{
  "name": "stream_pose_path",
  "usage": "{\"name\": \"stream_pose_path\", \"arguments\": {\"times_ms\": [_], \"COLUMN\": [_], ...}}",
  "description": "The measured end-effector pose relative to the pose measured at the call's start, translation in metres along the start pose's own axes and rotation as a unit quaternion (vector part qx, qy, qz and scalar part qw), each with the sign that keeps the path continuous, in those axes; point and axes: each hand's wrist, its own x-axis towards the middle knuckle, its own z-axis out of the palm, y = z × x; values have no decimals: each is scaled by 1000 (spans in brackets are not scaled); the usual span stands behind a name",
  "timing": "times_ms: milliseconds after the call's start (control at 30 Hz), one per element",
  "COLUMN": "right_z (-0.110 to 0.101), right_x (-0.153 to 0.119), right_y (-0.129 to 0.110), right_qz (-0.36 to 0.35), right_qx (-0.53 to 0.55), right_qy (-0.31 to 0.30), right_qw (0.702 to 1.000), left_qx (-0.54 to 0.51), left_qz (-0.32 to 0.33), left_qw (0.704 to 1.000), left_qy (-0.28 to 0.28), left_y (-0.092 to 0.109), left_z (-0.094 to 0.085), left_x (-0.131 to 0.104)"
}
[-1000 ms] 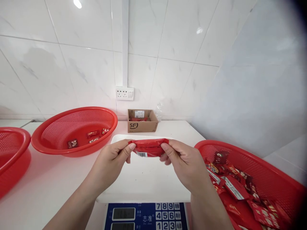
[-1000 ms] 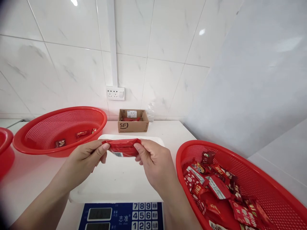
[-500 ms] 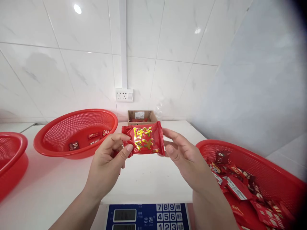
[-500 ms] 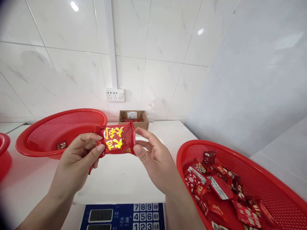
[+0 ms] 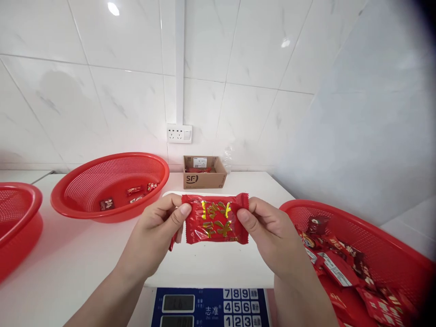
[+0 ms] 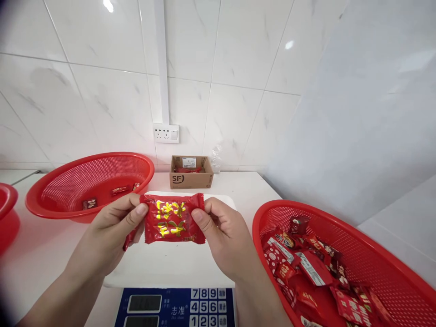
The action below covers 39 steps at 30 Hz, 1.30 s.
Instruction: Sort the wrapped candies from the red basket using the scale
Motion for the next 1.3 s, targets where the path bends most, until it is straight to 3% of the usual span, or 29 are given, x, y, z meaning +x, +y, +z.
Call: {"name": "stream_pose_path", "arguments": {"times_ms": [133, 333, 467, 533, 667, 733, 800, 900, 967, 1033, 1200, 1300], "right_z": [1, 1, 8, 12, 14, 12, 10, 8, 9, 11, 19, 17], "right_x": [2, 5, 5, 4, 1, 0, -1, -2, -2, -2, -4, -4], "right_y": [-1, -2, 2, 2, -1, -2, -1, -3, -5, -7, -12, -12], "right_qz": [21, 83, 96, 103, 107, 72, 41, 38, 37, 27, 8, 5], "right_qx": [52, 95, 201, 225, 126, 77, 71, 51, -2, -54, -88, -46], "right_qy": [-32, -67, -14, -17, -108, -110, -82, -67, -57, -2, 232, 254], "right_qw": [998, 990, 975, 969, 980, 988, 993, 996, 998, 998, 969, 966], "left_qx": [-101, -109, -119, -110, -101, -62, -22, -18, -14, 9, 79, 98], "left_qz": [-17, -39, -48, -59, -80, -72, -66, -78, -83, -73, -29, -15], "left_qw": [994, 993, 989, 987, 991, 995, 994, 973, 961, 966, 974, 983], "left_qy": [-22, 11, -68, -97, -47, -41, -84, -216, -262, -246, -212, -155], "left_y": [-3, 1, 3, 1, -2, 1, 6, 12, 13, 12, 9, 10], "left_z": [-1, -1, 3, 6, 10, 9, 8, 10, 12, 13, 11, 12], "left_x": [4, 7, 3, 2, 0, -2, -4, -8, -9, -9, -8, -9]}}
